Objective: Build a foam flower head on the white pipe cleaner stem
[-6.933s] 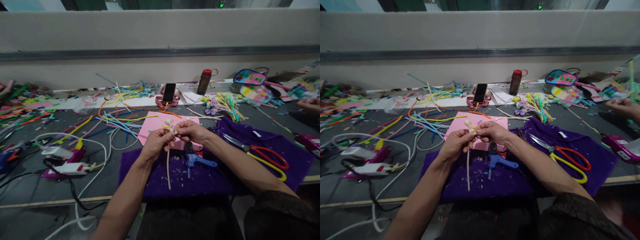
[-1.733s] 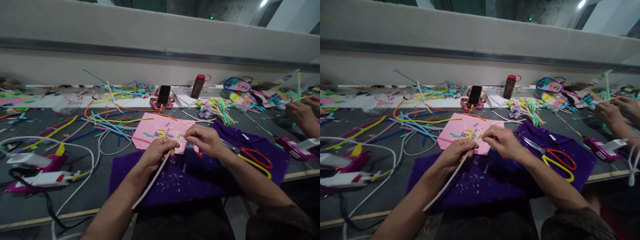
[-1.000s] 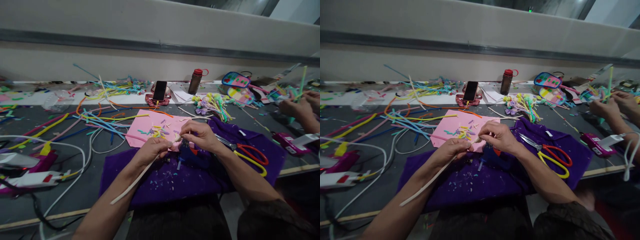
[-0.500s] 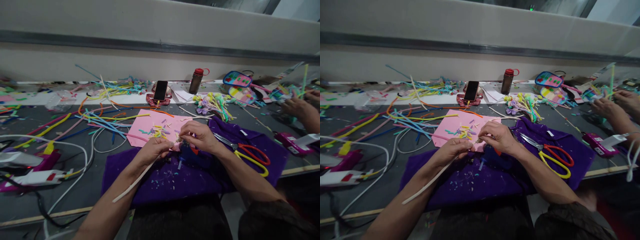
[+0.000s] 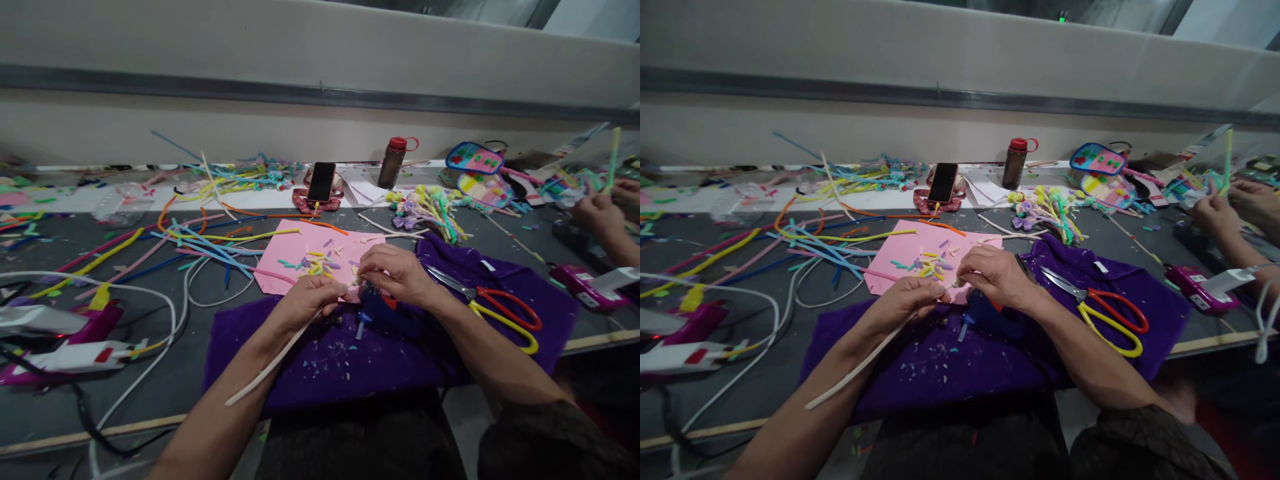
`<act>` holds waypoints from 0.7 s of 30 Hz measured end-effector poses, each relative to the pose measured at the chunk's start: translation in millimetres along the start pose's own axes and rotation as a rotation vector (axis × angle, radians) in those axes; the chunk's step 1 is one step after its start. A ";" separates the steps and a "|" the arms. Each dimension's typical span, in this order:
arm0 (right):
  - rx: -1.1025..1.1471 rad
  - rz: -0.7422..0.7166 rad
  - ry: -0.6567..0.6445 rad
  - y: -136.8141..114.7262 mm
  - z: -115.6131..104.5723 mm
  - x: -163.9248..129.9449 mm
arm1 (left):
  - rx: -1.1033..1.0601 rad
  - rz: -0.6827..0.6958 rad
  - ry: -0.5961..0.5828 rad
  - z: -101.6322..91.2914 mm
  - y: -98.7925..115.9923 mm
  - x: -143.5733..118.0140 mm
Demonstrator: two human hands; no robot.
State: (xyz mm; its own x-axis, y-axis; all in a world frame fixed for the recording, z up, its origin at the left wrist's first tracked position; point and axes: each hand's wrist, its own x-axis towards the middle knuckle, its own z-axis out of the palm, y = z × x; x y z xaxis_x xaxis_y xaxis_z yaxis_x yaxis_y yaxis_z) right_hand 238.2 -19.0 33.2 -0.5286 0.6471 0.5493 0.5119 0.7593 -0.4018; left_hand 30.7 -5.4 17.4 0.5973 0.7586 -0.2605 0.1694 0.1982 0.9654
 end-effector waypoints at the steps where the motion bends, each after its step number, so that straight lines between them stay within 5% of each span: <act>1: -0.004 0.001 -0.008 -0.2 -0.3 0.0 | -0.001 -0.001 0.005 0.1 0.1 -0.1; 12: 0.024 -0.012 0.004 2.7 1.7 -1.1 | -0.063 -0.019 0.031 2.1 2.9 -1.3; 21: 0.214 0.270 0.390 -4.8 -3.0 -1.6 | -0.340 0.008 0.078 -1.2 4.7 -3.1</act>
State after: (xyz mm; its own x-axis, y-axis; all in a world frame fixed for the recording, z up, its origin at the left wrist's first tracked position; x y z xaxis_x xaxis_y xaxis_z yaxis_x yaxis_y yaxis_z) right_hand 238.6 -23.9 36.5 -0.0846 0.7791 0.6211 0.4242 0.5923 -0.6851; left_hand 28.6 -6.1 22.8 0.5337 0.8033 -0.2643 -0.1140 0.3780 0.9188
